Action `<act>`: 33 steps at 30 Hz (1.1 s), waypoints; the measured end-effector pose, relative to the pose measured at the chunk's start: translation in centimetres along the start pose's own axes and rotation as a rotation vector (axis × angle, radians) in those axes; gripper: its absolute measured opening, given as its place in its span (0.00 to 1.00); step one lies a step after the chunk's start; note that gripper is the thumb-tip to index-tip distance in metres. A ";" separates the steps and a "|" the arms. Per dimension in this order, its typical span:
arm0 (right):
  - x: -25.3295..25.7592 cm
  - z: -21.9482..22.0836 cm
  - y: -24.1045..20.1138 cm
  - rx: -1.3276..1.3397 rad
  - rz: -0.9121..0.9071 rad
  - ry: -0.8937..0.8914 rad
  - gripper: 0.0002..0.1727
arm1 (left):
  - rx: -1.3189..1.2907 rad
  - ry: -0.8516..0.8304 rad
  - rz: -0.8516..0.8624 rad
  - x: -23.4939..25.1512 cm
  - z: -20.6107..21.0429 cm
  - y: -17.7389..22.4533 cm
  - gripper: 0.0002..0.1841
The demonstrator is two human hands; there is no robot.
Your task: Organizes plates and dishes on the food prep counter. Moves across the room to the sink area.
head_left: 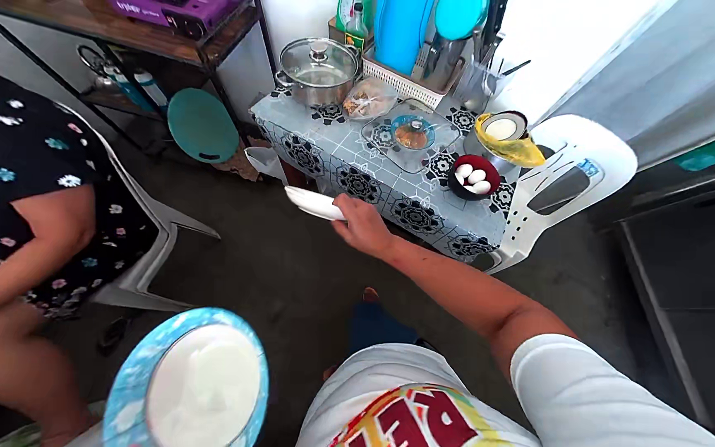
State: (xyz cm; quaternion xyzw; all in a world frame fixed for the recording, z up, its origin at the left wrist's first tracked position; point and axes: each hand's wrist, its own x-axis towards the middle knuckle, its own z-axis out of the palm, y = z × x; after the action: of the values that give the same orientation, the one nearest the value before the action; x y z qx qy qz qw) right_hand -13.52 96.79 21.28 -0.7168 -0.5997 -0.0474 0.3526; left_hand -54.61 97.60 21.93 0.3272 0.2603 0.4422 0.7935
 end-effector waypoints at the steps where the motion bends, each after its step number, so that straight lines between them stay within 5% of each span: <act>1: 1.1 0.6 1.8 -0.020 -0.012 0.029 0.13 | 0.012 -0.003 -0.027 1.7 1.0 -0.4 0.21; 7: 9.0 4.9 11.5 -0.115 -0.006 0.009 0.10 | 0.073 0.101 -0.098 9.8 10.8 -2.5 0.13; 14: 15.5 9.6 20.6 -0.178 -0.032 -0.062 0.13 | 0.175 0.200 -0.175 16.8 15.0 -5.9 0.18; 21: 15.7 12.4 25.9 -0.235 0.024 -0.101 0.15 | 0.369 0.324 -0.317 28.2 19.6 -8.5 0.23; 27: 15.8 11.0 25.2 -0.093 0.250 -0.335 0.20 | 0.572 0.149 -0.332 42.8 22.0 -11.7 0.19; 30: 15.4 8.3 22.1 0.179 0.532 -0.161 0.18 | 0.673 0.011 -0.408 50.1 23.0 -13.9 0.20; 33: 16.5 6.1 19.4 0.760 0.989 0.108 0.24 | 0.798 -0.163 -0.494 55.8 23.7 -16.3 0.19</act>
State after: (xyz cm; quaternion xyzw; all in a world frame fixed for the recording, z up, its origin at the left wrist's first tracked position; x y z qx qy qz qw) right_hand 6.24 113.26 16.10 -0.7305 -0.1534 0.3020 0.5930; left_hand -2.87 132.99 18.19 0.5684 0.4167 0.0789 0.7050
